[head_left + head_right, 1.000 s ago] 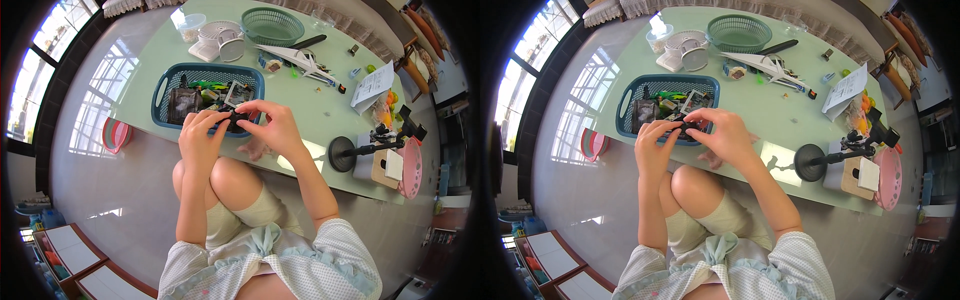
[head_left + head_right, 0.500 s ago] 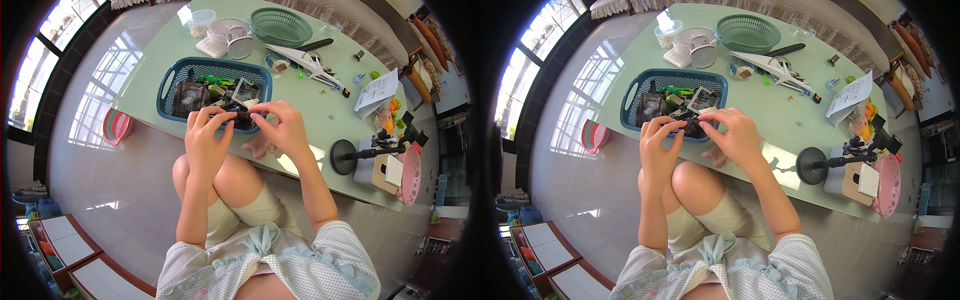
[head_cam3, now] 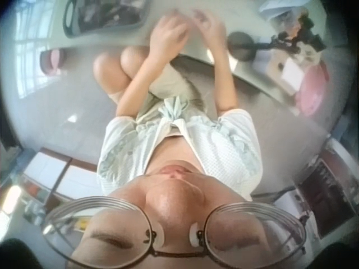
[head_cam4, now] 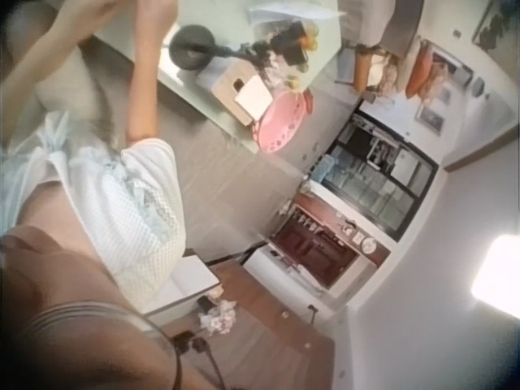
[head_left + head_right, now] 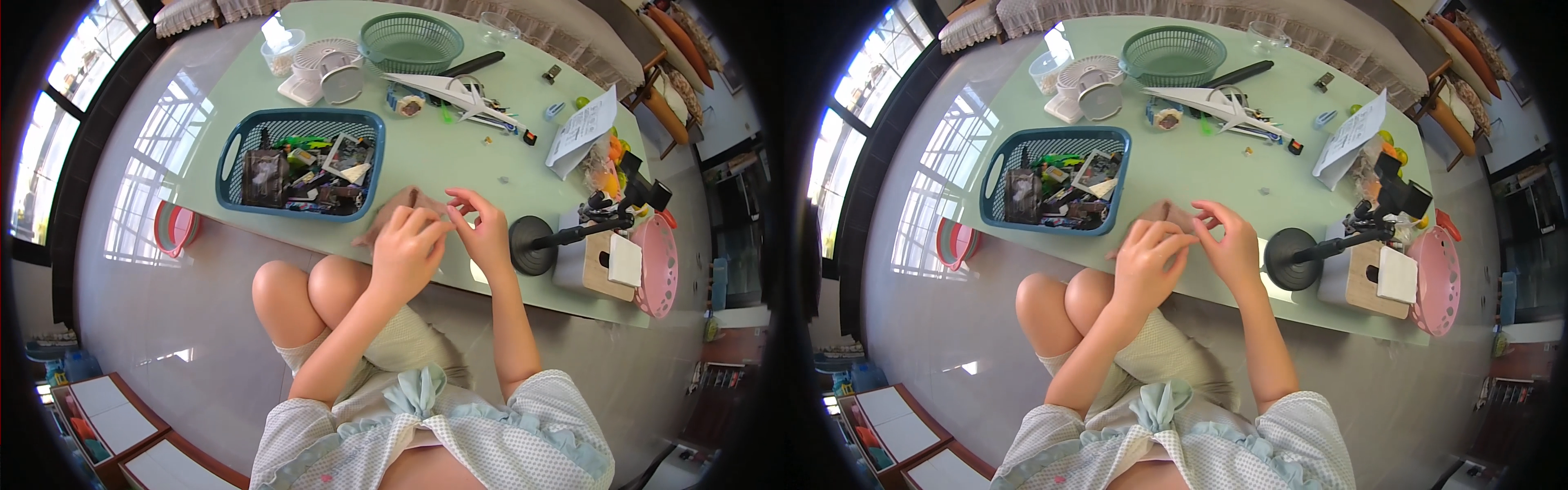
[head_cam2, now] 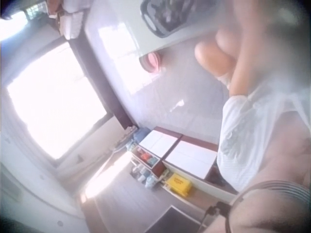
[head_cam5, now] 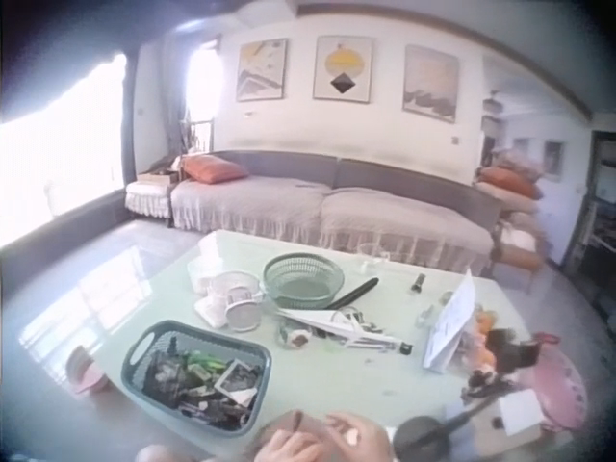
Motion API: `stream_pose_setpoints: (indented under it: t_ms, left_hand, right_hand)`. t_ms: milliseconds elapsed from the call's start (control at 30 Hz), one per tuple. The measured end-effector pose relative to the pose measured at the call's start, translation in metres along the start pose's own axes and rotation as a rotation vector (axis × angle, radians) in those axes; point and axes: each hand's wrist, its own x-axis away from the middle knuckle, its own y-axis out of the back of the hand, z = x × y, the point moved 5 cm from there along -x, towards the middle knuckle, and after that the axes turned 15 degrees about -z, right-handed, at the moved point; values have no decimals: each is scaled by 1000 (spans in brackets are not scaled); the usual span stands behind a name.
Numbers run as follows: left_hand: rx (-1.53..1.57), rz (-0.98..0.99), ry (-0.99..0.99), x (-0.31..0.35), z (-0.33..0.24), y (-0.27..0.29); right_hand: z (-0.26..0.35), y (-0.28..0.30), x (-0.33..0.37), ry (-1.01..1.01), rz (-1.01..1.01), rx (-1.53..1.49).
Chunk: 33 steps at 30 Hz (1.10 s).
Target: The person assembles plastic building blocks by hand, picking pieces from a basket and connecting them together on a glass table.
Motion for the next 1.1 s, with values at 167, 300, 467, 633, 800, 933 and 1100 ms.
stream_pose_setpoints:
  t_ms: [167, 300, 467, 633, 800, 933, 1100]
  left_hand:
    - [29, 155, 0, 1, -3, -44]
    - [-17, 235, -24, -6, 9, -80]
    - [-120, 322, -9, -26, 31, -120]
    - [-160, 314, -17, -45, 44, -158]
    - [-250, 315, 36, -59, 65, -191]
    - [-257, 259, 68, -67, 73, -212]
    - [-218, 190, 83, -71, 79, -232]
  right_hand:
    - [-41, 28, -7, -30, -87, 170]
    - [-71, 41, -26, 38, -143, 291]
    - [-84, 42, -47, -10, -157, 362]
    - [-102, 43, -64, -20, -167, 500]
    - [-116, 41, -68, -77, -171, 552]
    - [-119, 43, -68, -113, -154, 552]
    - [-121, 45, -72, -130, -172, 505]
